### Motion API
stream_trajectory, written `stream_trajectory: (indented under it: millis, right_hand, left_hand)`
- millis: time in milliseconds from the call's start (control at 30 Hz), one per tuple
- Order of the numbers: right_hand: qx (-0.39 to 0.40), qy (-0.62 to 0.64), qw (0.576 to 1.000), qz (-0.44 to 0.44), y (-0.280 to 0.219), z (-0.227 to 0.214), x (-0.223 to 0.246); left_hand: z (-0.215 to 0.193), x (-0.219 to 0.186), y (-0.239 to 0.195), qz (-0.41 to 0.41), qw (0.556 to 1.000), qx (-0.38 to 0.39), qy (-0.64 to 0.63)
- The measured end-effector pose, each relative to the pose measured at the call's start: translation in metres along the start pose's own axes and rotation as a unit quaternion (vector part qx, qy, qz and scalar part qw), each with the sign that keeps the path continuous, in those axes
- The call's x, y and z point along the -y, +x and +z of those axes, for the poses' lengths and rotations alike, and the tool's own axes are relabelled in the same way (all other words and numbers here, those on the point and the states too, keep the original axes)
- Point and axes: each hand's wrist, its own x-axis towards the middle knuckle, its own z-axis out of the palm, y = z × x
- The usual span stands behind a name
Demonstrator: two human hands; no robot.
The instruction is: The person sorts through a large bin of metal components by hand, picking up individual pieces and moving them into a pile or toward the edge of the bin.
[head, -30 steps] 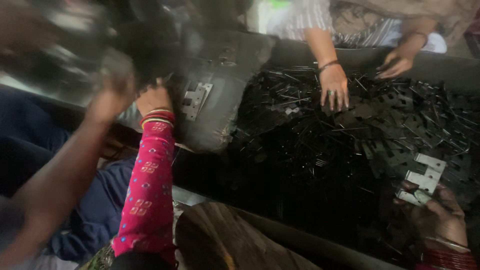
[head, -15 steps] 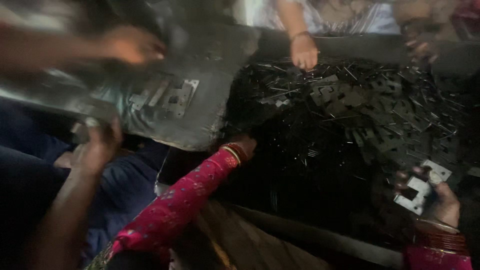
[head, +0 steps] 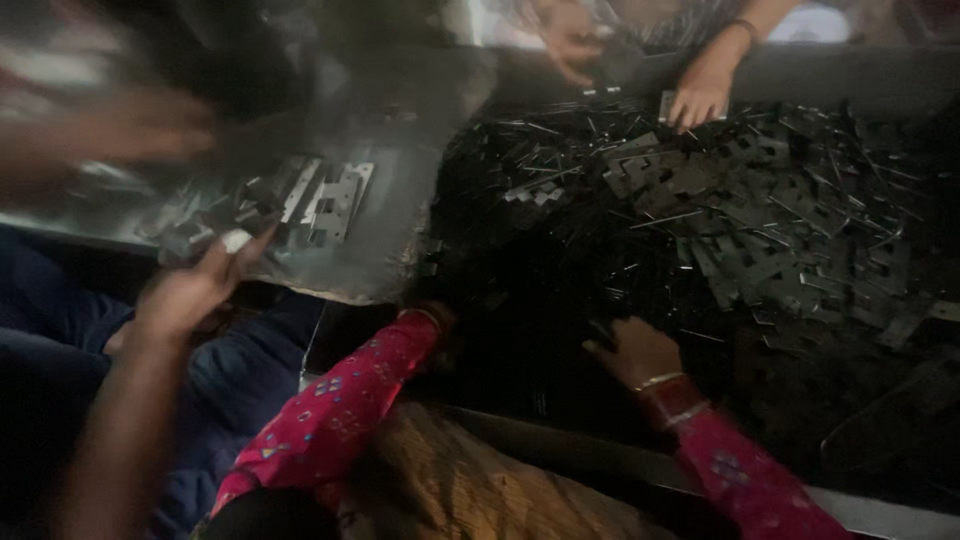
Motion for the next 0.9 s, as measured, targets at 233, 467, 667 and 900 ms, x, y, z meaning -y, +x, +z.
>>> stream_trajectory:
  millis: [233, 467, 667, 900]
  right_hand:
    - [0.060, -0.014, 0.998, 0.025, 0.008, -0.011, -0.006]
    - [0.148, 0.004, 0.987, 0.067, 0.004, -0.009, -0.015]
    - [0.043, 0.053, 0.997, 0.029, 0.007, 0.002, -0.029]
    - [-0.067, 0.421, 0.904, 0.020, -0.009, -0.053, -0.081]
  left_hand:
    - [-0.229, 0.013, 0.220, 0.095, 0.188, -0.074, -0.975]
    - [-0.230, 0.177, 0.202, -0.085, -0.038, -0.069, -0.993]
    - [-0.275, 0.212, 0.211, -0.117, -0.188, -0.188, -0.957]
    - [-0.258, 0.219, 0.196, -0.071, -0.385, -0.051, -0.919]
